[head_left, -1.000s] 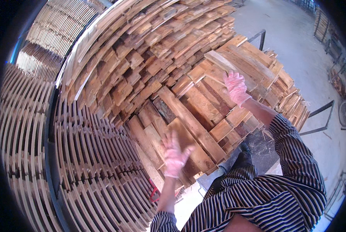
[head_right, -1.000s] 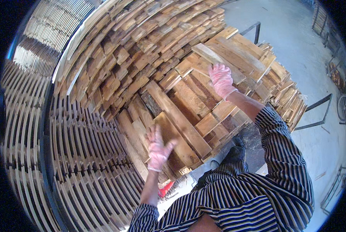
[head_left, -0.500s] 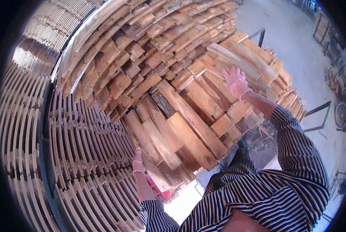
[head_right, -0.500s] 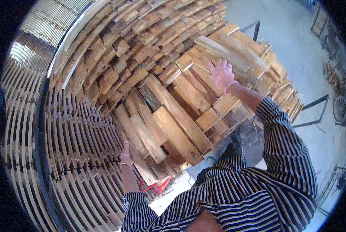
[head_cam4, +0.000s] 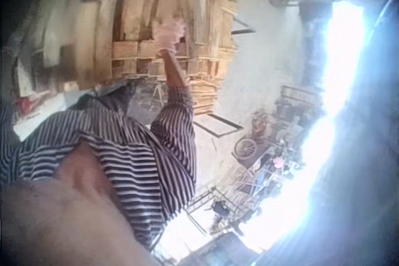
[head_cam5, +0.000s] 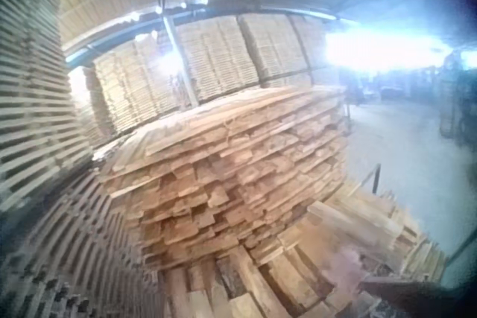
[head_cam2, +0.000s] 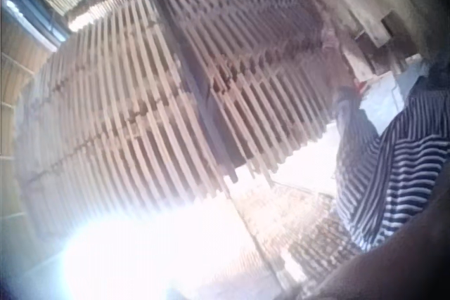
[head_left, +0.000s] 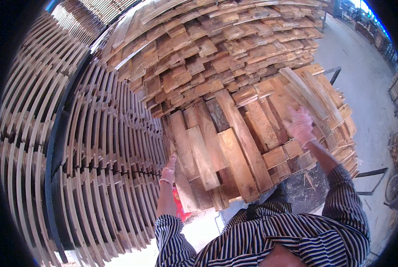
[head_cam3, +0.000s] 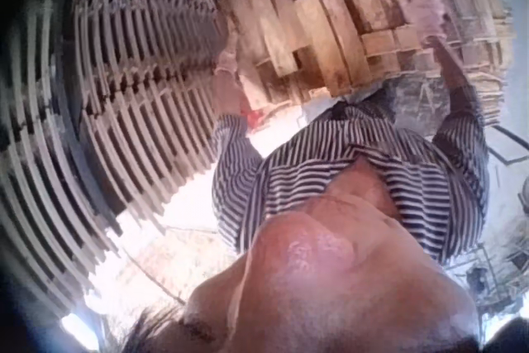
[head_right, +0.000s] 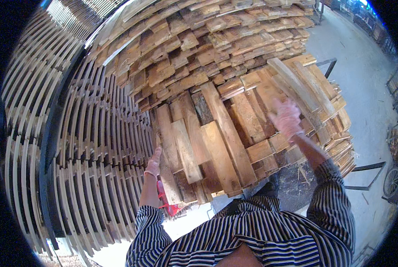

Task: The person repeatedly picks up small wooden planks from a metal cart and stacks them onto a large, organized pile of similar wood. The person wears pink gloves and handles the wood by hand, arranging the pieces vertically in a tight formation.

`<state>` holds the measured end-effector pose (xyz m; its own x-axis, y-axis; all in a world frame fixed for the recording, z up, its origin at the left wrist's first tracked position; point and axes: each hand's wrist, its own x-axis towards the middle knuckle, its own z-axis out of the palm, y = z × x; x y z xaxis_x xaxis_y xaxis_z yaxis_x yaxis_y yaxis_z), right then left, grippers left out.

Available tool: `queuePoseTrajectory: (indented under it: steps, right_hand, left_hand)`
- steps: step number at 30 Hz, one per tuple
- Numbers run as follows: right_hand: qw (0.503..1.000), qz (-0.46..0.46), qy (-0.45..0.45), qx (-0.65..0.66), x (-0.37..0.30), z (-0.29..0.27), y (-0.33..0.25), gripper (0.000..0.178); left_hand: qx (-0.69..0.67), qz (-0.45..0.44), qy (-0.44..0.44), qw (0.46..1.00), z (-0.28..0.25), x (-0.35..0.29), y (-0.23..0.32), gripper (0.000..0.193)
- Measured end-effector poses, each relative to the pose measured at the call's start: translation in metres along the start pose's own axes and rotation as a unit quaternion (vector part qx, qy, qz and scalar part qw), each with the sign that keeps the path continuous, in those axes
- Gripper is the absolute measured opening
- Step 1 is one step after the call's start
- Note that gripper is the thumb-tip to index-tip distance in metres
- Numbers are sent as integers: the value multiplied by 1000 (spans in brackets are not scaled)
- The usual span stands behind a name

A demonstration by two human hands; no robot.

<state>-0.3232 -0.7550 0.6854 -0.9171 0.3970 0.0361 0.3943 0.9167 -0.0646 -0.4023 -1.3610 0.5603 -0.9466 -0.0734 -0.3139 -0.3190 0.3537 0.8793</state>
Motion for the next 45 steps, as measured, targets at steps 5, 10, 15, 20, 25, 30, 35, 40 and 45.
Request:
queuePoseTrajectory:
  steps: [5,10,15,20,25,30,35,40,45]
  right_hand:
    - [973,-142,58,172,-3,8,-129,55]
    - [977,-100,49,181,62,42,-200,45]
    - [948,-131,-5,290,51,39,-210,50]
    - [910,3,-132,393,1,68,-145,84]
    - [782,-13,-213,586,-34,96,-140,103]
    - [799,-1,-231,556,-31,113,-128,106]
    - [848,-50,-207,486,-29,93,-143,103]
    - [960,-68,125,241,12,35,-62,73]
    - [987,78,109,91,76,-2,78,72]
  left_hand:
    - [190,115,-22,975,-48,-22,-18,66]
    - [102,-117,43,987,35,-14,52,84]
    - [105,-44,46,992,-9,-10,19,77]
    - [29,-126,-43,991,-16,-15,23,81]
    - [-102,-162,-57,980,14,-33,57,89]
    - [-109,-194,-80,972,18,-23,43,98]
    - [-77,-111,-126,983,-18,-16,14,96]
    - [2,-144,-26,989,-7,-16,34,92]
    - [143,-13,-28,989,-39,-12,25,77]
